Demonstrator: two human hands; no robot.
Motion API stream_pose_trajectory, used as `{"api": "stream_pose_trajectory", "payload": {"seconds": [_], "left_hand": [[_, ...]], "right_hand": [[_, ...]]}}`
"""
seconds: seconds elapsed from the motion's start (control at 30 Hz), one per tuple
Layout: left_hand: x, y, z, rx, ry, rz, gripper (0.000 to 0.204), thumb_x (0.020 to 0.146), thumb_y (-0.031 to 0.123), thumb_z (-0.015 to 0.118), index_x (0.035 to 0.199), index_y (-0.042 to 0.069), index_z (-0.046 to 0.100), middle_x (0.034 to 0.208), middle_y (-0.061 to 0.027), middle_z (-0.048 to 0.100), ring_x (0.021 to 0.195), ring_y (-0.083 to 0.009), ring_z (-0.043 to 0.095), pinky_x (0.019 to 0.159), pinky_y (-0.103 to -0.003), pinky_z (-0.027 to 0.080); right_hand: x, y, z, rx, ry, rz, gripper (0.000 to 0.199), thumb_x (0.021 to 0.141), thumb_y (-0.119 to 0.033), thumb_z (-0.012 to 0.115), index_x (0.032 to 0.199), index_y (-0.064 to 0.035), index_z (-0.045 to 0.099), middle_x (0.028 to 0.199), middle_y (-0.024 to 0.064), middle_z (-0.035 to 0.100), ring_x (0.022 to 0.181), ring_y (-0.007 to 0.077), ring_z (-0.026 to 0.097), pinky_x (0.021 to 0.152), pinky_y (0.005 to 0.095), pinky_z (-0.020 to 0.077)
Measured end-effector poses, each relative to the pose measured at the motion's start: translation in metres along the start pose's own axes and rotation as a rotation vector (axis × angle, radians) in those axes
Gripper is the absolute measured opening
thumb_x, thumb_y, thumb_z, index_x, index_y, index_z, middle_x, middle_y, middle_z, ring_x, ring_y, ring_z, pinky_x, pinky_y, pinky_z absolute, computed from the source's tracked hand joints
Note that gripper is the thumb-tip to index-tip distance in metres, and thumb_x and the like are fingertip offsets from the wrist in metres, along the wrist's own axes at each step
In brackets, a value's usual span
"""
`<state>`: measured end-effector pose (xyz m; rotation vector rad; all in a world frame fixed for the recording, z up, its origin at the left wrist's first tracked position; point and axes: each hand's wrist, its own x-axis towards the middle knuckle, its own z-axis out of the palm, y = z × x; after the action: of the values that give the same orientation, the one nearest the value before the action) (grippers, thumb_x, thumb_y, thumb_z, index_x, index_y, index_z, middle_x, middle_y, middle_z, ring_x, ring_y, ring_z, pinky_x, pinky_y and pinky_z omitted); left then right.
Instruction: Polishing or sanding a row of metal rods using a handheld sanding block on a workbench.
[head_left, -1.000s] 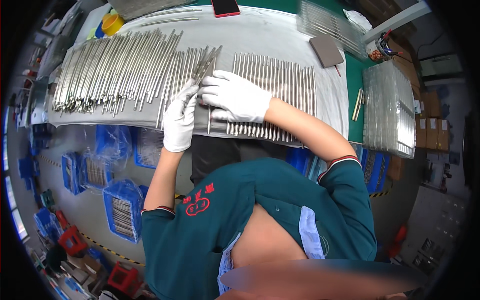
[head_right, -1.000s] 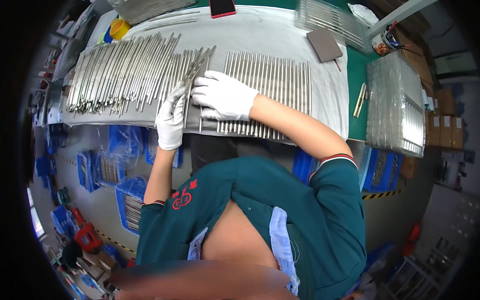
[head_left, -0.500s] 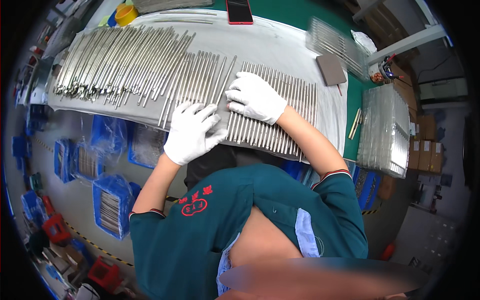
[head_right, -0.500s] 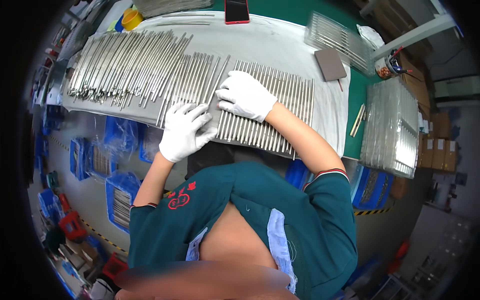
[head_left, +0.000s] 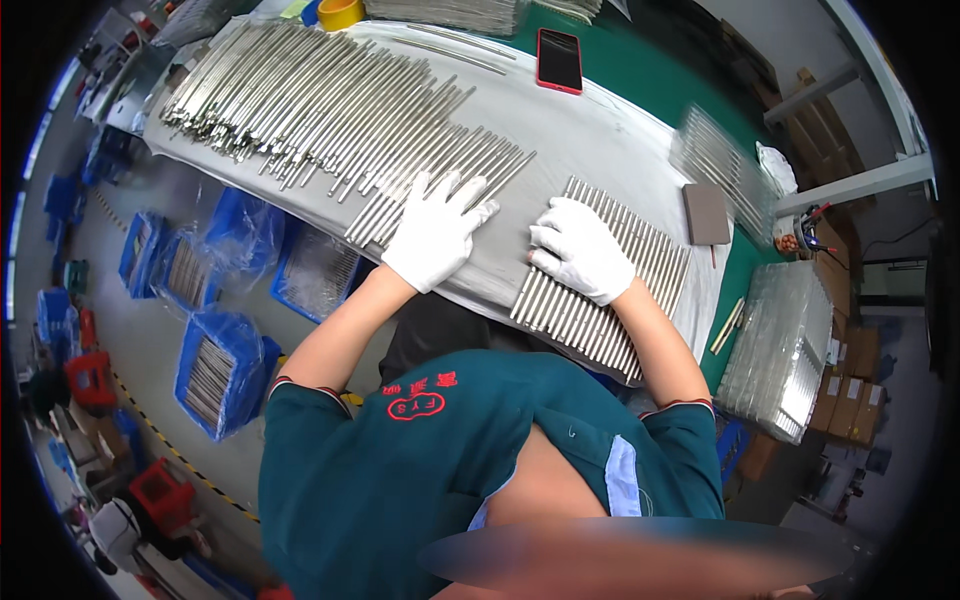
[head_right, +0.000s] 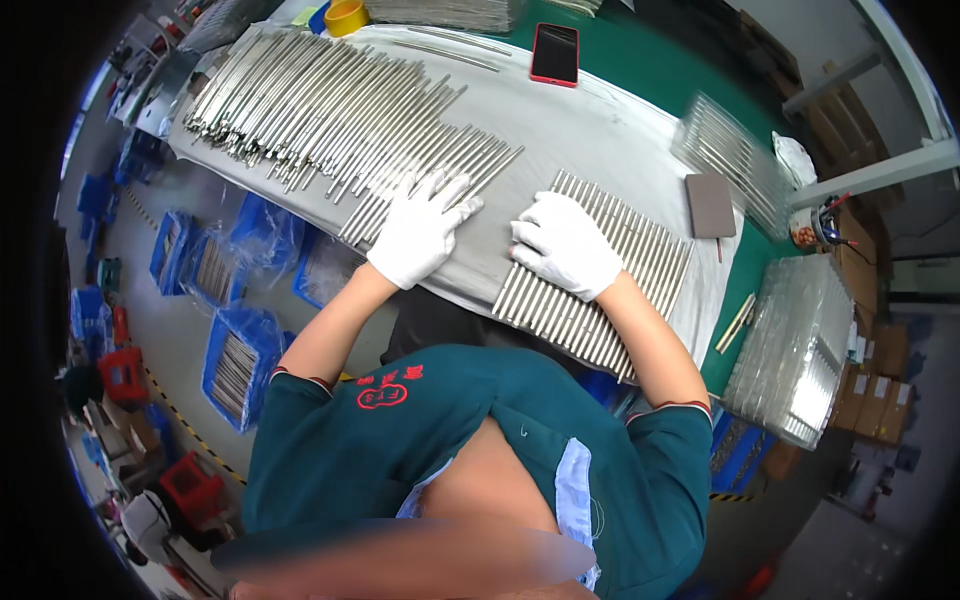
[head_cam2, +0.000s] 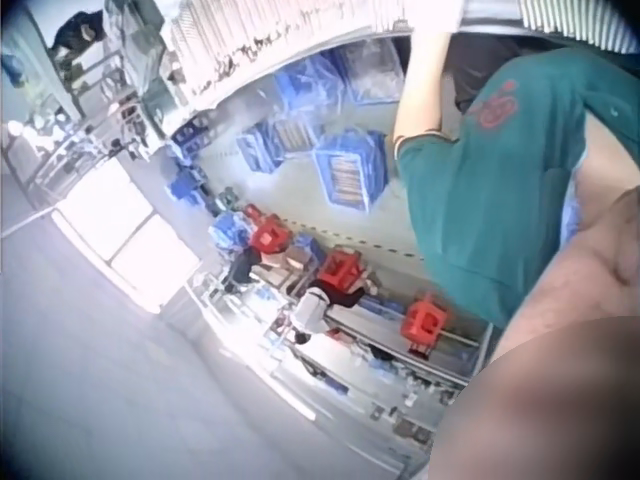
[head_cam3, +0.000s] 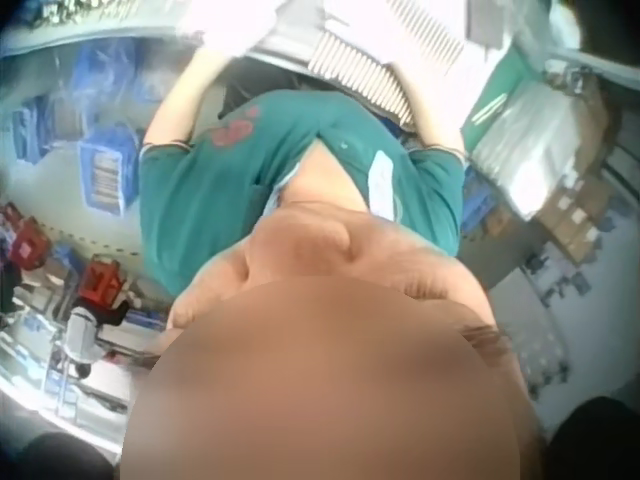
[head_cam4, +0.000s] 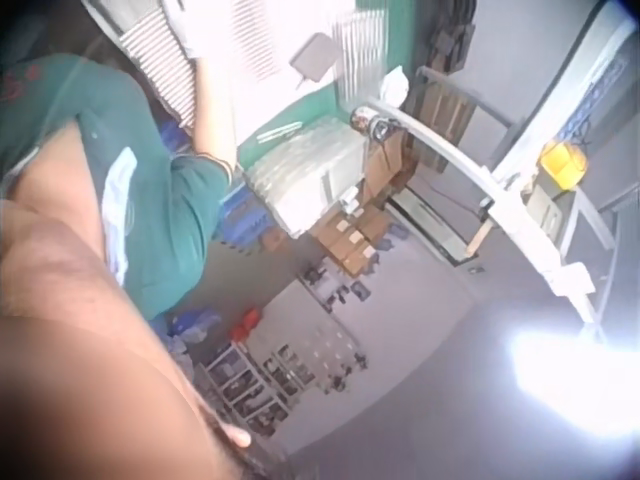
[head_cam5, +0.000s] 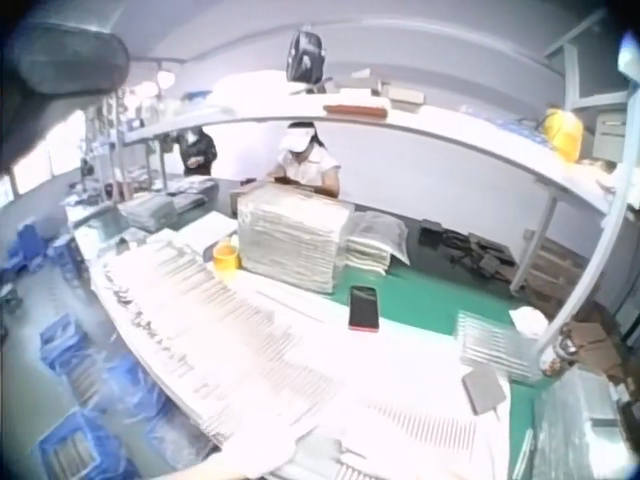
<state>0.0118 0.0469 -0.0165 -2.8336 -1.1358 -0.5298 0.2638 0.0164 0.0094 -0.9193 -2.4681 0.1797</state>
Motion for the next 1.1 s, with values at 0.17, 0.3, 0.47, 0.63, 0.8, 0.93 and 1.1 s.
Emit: {"api": "stream_pose_trajectory", "payload": {"seconds": [0.17, 0.3, 0.47, 0.63, 0.8, 0.93, 1.1], "left_hand": [[-0.001, -0.003, 0.004, 0.022, 0.03, -0.029, 0.042, 0.084, 0.016, 0.058, 0.124, 0.019, 0.066, 0.138, -0.011, 0.055, 0.127, -0.0356, 0.051, 0.11, -0.062, 0.028], [0.004, -0.001, 0.007, 0.016, 0.023, -0.055, 0.043, 0.083, 0.015, 0.057, 0.126, 0.02, 0.066, 0.14, -0.0109, 0.054, 0.126, -0.0362, 0.051, 0.109, -0.063, 0.027], [0.012, 0.004, 0.013, -0.006, 0.022, -0.141, 0.042, 0.084, 0.015, 0.055, 0.124, 0.021, 0.067, 0.14, -0.0114, 0.054, 0.128, -0.0362, 0.047, 0.11, -0.063, 0.024], [0.01, 0.007, 0.014, 0.068, 0.081, -0.121, 0.039, 0.084, 0.018, 0.058, 0.122, 0.02, 0.067, 0.133, -0.0136, 0.057, 0.122, -0.0333, 0.05, 0.106, -0.057, 0.031], [0.009, 0.038, -0.001, -0.092, 0.09, 0.07, 0.037, 0.093, 0.029, 0.055, 0.124, 0.01, 0.064, 0.127, -0.0113, 0.06, 0.122, -0.0303, 0.052, 0.106, -0.051, 0.033], [0.009, 0.069, 0.002, -0.227, -0.032, 0.138, 0.047, 0.093, 0.04, 0.056, 0.125, 0.006, 0.06, 0.124, -0.0142, 0.059, 0.119, -0.0317, 0.055, 0.108, -0.051, 0.032], [0.007, 0.074, 0.009, -0.338, 0.036, 0.165, 0.053, 0.088, 0.043, 0.064, 0.125, 0.005, 0.06, 0.125, -0.0209, 0.057, 0.12, -0.0378, 0.053, 0.105, -0.05, 0.037]], "right_hand": [[-0.002, 0.0, -0.005, 0.033, -0.038, 0.028, 0.02, 0.076, -0.021, 0.074, 0.084, -0.0052, 0.065, 0.083, 0.0105, 0.063, 0.084, 0.0306, 0.059, 0.08, 0.0412, 0.0491], [-0.002, 0.001, -0.004, 0.013, -0.071, 0.054, 0.019, 0.078, -0.022, 0.072, 0.083, -0.0051, 0.065, 0.084, 0.0111, 0.063, 0.089, 0.0313, 0.06, 0.087, 0.0421, 0.0489], [0.002, -0.015, -0.013, -0.044, -0.105, 0.115, 0.018, 0.079, -0.021, 0.071, 0.083, -0.005, 0.064, 0.086, 0.0102, 0.063, 0.092, 0.0315, 0.06, 0.09, 0.0411, 0.0477], [0.004, -0.035, -0.024, -0.099, -0.09, 0.045, 0.025, 0.08, -0.02, 0.07, 0.098, -0.0042, 0.065, 0.111, 0.0113, 0.064, 0.11, 0.0298, 0.058, 0.1, 0.0419, 0.0436], [-0.024, -0.029, -0.032, -0.143, -0.061, 0.233, 0.044, 0.083, -0.025, 0.07, 0.124, -0.0081, 0.063, 0.128, 0.0132, 0.061, 0.124, 0.0325, 0.054, 0.11, 0.0439, 0.0388], [-0.044, -0.02, -0.045, -0.127, 0.025, 0.449, 0.048, 0.085, -0.026, 0.069, 0.129, -0.0101, 0.061, 0.131, 0.015, 0.059, 0.125, 0.0343, 0.053, 0.109, 0.0431, 0.0401], [-0.079, -0.017, -0.063, 0.13, 0.217, 0.72, 0.047, 0.09, -0.021, 0.067, 0.134, -0.0082, 0.059, 0.135, 0.0142, 0.059, 0.128, 0.0294, 0.054, 0.109, 0.0374, 0.0404]]}}
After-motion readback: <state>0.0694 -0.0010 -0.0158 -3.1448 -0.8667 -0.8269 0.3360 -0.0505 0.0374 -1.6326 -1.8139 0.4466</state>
